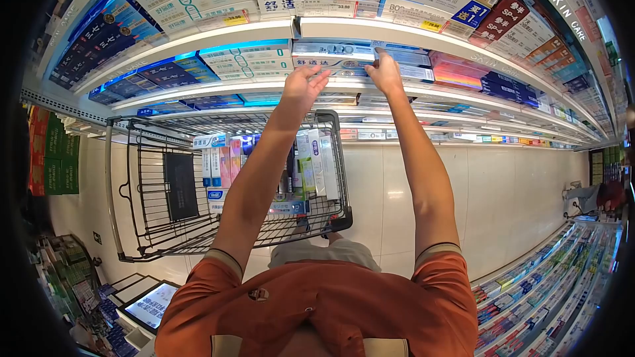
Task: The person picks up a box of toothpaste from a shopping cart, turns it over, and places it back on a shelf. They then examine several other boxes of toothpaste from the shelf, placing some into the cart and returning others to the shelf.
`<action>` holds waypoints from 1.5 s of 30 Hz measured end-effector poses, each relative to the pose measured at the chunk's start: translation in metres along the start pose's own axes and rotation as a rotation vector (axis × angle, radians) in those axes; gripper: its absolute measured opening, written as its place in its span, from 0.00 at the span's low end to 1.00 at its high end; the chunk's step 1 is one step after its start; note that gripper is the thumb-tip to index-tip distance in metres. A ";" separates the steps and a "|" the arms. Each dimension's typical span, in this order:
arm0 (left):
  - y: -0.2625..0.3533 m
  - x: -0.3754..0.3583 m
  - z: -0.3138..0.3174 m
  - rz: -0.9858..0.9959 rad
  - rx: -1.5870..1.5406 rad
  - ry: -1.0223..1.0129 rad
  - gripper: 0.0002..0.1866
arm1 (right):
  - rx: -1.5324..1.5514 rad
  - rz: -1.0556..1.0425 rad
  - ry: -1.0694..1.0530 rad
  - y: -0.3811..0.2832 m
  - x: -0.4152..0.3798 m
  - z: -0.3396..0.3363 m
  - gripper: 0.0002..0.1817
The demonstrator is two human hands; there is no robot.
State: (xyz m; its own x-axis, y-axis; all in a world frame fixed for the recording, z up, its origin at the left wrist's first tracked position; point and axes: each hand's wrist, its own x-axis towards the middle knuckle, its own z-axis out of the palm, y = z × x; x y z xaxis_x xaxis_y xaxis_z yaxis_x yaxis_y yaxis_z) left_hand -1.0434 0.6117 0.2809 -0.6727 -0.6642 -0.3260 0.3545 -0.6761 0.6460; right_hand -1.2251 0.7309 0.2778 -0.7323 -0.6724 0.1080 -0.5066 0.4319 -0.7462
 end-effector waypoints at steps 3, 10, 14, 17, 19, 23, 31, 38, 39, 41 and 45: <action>-0.002 0.002 -0.001 -0.001 -0.005 -0.010 0.17 | -0.002 0.013 -0.008 -0.005 -0.002 -0.003 0.31; -0.005 -0.003 -0.002 0.000 0.063 -0.032 0.21 | -0.085 -0.013 0.023 -0.002 0.001 0.000 0.25; -0.009 -0.011 -0.008 -0.001 0.092 -0.075 0.25 | -0.133 -0.042 0.023 0.002 0.006 0.004 0.15; -0.010 -0.019 -0.009 0.005 0.077 -0.066 0.28 | -0.149 -0.047 0.044 -0.001 0.004 0.004 0.13; -0.009 -0.022 -0.009 0.004 0.090 -0.079 0.28 | -0.157 -0.048 0.044 -0.001 0.005 0.004 0.13; -0.008 -0.024 -0.010 -0.001 0.108 -0.097 0.30 | -0.162 -0.039 0.040 -0.004 0.002 0.002 0.13; -0.007 -0.021 -0.010 0.030 0.142 -0.064 0.37 | -0.160 -0.114 0.090 0.010 0.007 0.009 0.16; -0.006 -0.024 -0.008 0.042 0.137 -0.043 0.39 | -0.153 -0.049 0.042 -0.001 0.003 0.005 0.13; -0.005 -0.023 -0.009 0.043 0.141 -0.053 0.39 | -0.153 -0.050 0.041 -0.003 0.002 0.004 0.13; -0.005 -0.023 -0.010 0.046 0.143 -0.060 0.39 | -0.141 -0.061 0.048 -0.006 -0.002 0.005 0.16; -0.004 -0.022 -0.010 0.049 0.165 -0.074 0.38 | -0.162 -0.085 0.053 -0.001 -0.003 0.010 0.22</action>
State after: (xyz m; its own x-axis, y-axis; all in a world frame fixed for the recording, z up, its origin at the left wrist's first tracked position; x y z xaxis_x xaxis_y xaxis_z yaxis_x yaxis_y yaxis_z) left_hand -1.0234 0.6261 0.2785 -0.7054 -0.6658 -0.2432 0.2811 -0.5777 0.7663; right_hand -1.2174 0.7268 0.2717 -0.7048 -0.6796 0.2037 -0.6309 0.4691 -0.6179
